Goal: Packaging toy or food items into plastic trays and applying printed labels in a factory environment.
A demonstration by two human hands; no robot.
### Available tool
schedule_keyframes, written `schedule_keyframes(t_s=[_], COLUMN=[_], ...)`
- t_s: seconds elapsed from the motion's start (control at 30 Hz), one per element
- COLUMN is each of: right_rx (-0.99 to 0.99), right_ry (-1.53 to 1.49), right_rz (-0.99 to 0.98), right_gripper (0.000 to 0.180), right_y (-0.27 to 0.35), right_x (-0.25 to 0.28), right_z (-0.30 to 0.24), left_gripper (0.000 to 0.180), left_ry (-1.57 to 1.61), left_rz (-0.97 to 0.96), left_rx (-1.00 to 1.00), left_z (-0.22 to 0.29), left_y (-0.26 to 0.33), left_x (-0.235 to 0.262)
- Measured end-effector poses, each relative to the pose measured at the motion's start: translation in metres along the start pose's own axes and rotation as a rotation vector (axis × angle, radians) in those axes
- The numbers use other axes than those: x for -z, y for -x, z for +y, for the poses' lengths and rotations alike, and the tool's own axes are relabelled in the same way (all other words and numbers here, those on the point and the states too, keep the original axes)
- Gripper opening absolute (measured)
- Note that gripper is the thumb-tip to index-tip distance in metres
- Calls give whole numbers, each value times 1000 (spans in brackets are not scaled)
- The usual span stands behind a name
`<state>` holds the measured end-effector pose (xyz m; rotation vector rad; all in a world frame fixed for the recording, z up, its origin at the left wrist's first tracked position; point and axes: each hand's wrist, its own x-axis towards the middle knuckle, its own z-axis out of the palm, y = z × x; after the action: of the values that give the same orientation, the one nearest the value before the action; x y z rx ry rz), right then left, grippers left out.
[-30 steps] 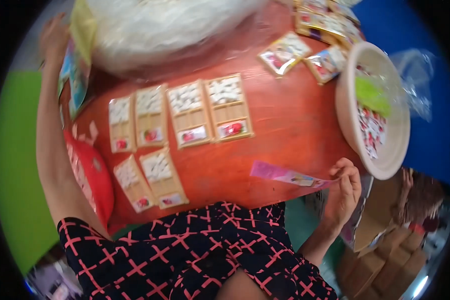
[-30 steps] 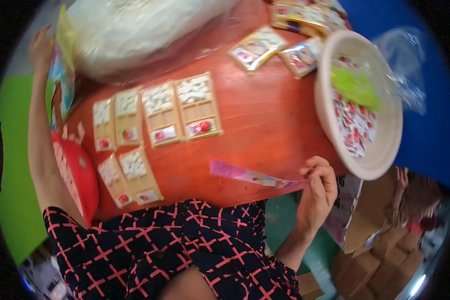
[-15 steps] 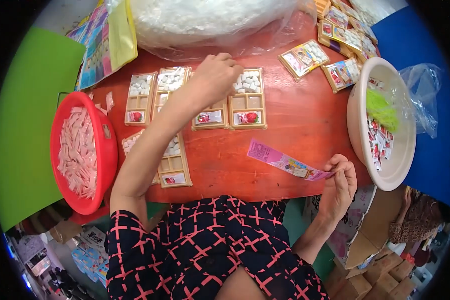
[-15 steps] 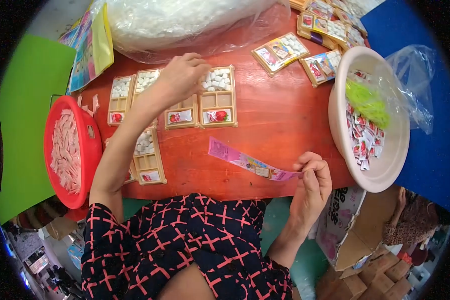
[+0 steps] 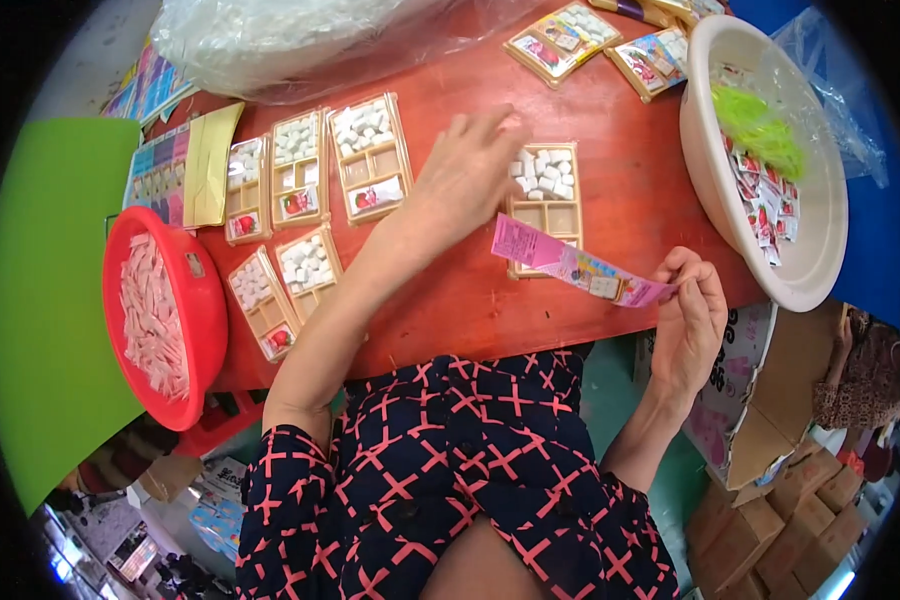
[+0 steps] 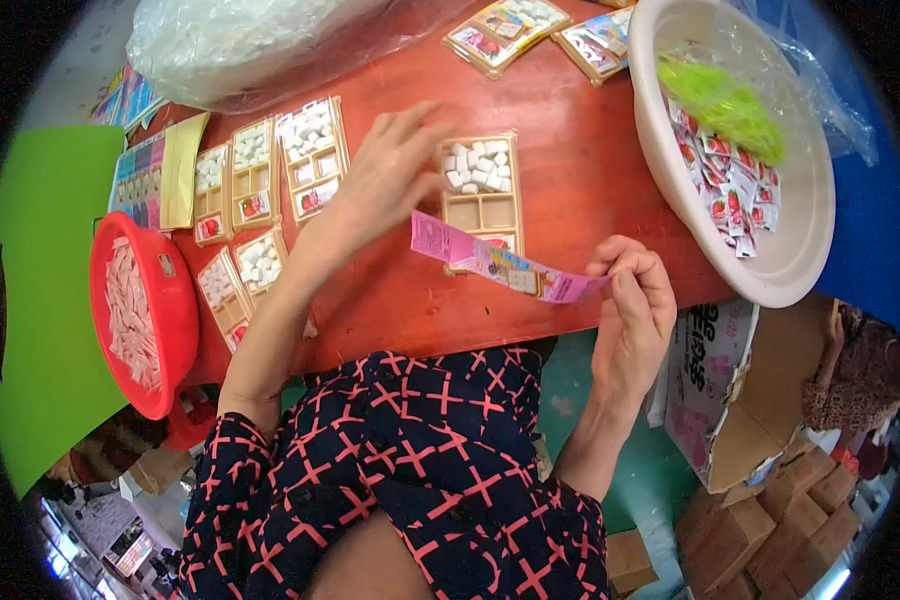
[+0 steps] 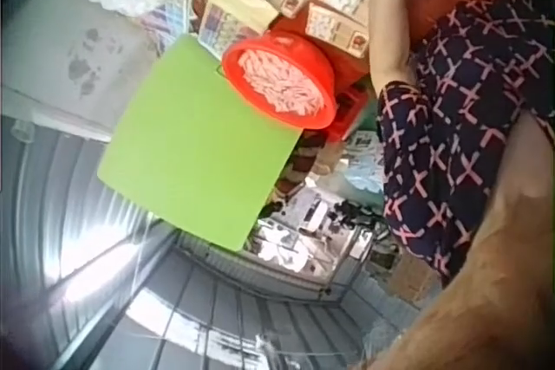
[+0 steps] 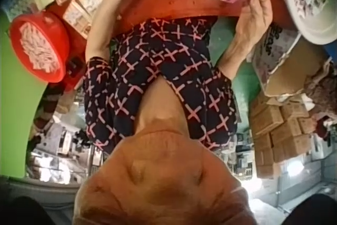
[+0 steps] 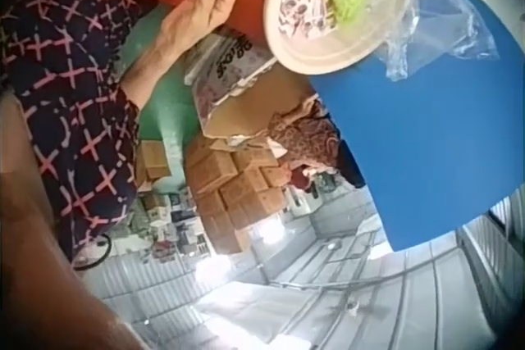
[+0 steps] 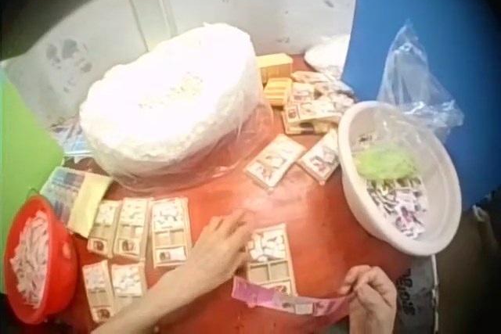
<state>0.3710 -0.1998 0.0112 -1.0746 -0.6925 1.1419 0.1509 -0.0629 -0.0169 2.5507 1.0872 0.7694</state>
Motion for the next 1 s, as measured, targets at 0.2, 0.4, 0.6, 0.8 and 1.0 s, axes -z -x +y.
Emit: schedule_keyframes(t_s=[0.2, 0.4, 0.6, 0.8, 1.0], right_rx=[-38, -106, -140, -8, -12], right_ry=[-39, 18, 301, 877, 1244], right_rz=[9, -19, 96, 104, 112], right_gripper=[6, 7, 13, 26, 41], right_y=[3, 13, 4, -30, -50], right_x=[1, -6, -10, -25, -32], right_z=[8, 10, 15, 32, 35], left_gripper=[39, 46, 35, 37, 43], left_ry=[732, 1165, 1060, 849, 587], left_rz=[-116, -114, 69, 134, 129], left_rx=[445, 701, 862, 829, 785], left_z=[4, 50, 53, 40, 37], left_y=[35, 59, 57, 42, 34], left_x=[27, 19, -2, -13, -19])
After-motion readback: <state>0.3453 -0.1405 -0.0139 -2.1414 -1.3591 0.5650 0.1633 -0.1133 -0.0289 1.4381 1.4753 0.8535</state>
